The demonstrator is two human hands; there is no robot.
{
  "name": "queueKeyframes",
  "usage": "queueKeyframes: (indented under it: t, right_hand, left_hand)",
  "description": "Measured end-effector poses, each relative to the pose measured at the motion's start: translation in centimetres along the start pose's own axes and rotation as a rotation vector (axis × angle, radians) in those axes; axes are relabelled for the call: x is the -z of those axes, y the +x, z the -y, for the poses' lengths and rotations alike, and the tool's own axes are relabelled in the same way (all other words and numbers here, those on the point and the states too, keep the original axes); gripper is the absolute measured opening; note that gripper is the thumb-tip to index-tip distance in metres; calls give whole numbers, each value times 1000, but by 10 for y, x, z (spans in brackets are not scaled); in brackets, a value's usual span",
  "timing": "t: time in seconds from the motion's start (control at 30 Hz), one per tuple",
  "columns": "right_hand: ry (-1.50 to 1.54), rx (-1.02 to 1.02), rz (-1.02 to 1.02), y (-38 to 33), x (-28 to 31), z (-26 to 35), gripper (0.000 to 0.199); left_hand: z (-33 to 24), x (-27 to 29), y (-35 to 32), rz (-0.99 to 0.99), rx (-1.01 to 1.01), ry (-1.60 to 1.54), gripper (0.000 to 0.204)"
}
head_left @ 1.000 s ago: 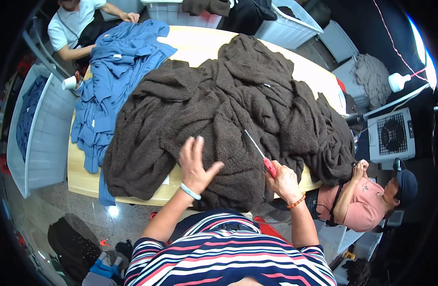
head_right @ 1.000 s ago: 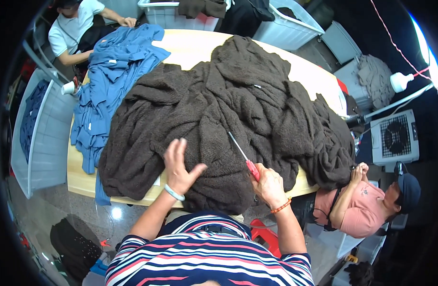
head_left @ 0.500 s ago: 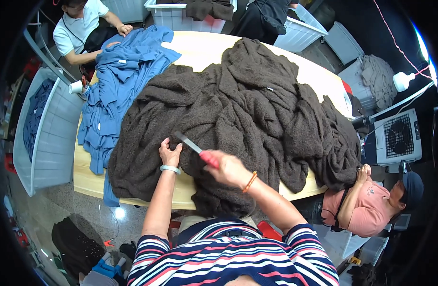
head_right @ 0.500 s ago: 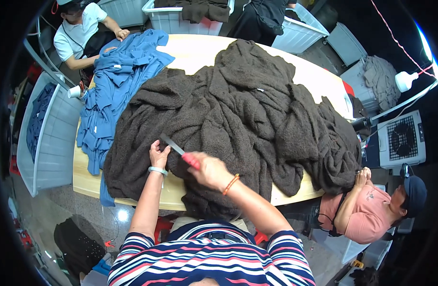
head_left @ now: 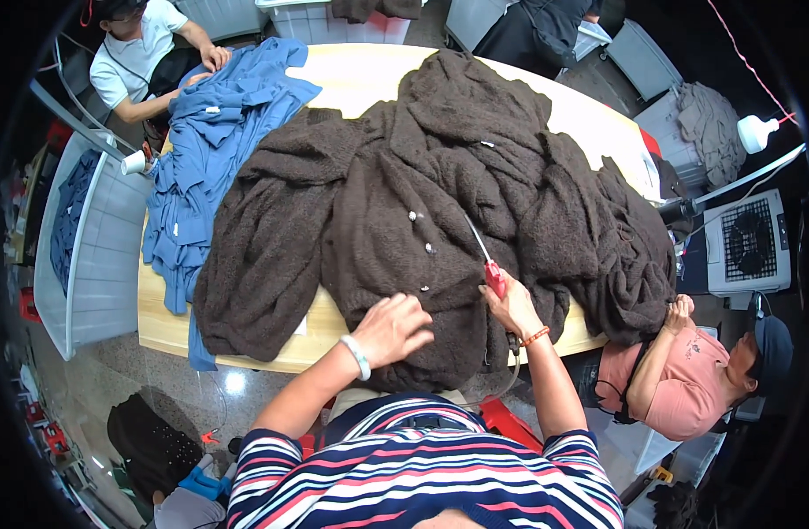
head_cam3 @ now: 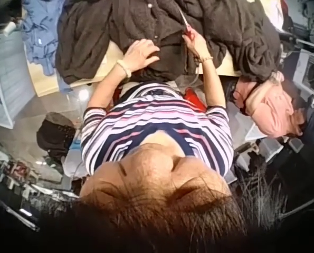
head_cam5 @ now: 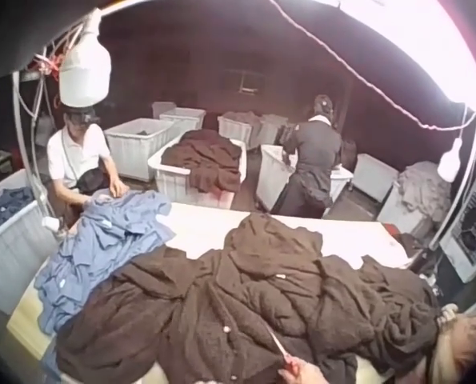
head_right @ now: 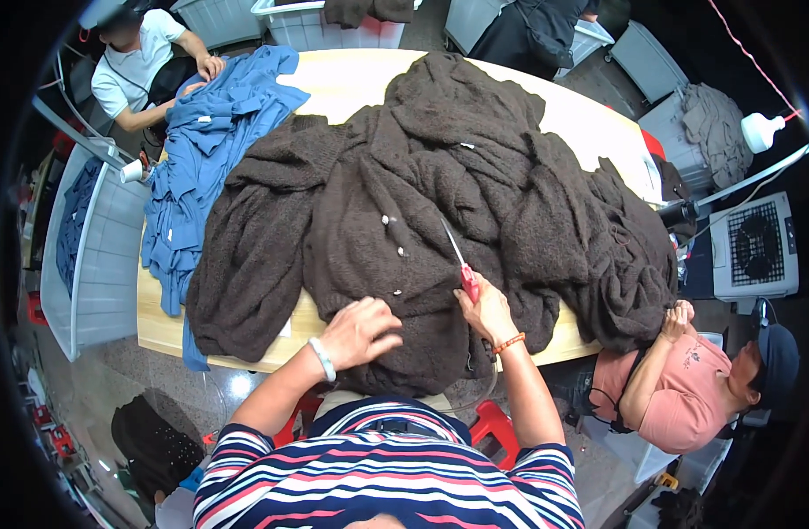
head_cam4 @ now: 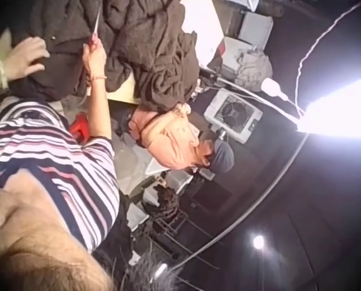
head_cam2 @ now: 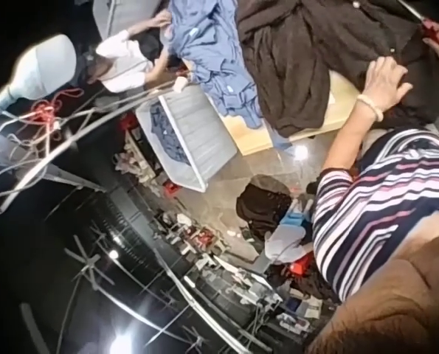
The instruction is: Trimming loose threads from brown sweaters using scissors.
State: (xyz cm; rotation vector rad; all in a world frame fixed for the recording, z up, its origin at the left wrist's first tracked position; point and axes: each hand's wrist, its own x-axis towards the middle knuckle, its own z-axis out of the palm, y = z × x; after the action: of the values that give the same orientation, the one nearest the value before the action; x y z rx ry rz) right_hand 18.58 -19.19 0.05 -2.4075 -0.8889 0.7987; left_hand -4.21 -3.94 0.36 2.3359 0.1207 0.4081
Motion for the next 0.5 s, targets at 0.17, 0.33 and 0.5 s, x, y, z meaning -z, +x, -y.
queueKeyframes:
  t: [0.17, 0.33, 0.5]
  right_hand:
    - [-30, 187, -41, -28, 19, 6, 41]
    - [-369, 318, 145, -54, 32, 17, 33]
    - [-433, 510, 297, -67, 41, 0, 27]
  left_hand:
    - [38, -13, 55, -317, 102, 273, 45]
    - [87, -60, 51, -100, 259, 423, 58]
    - [83, -68, 38, -69, 229, 473, 58]
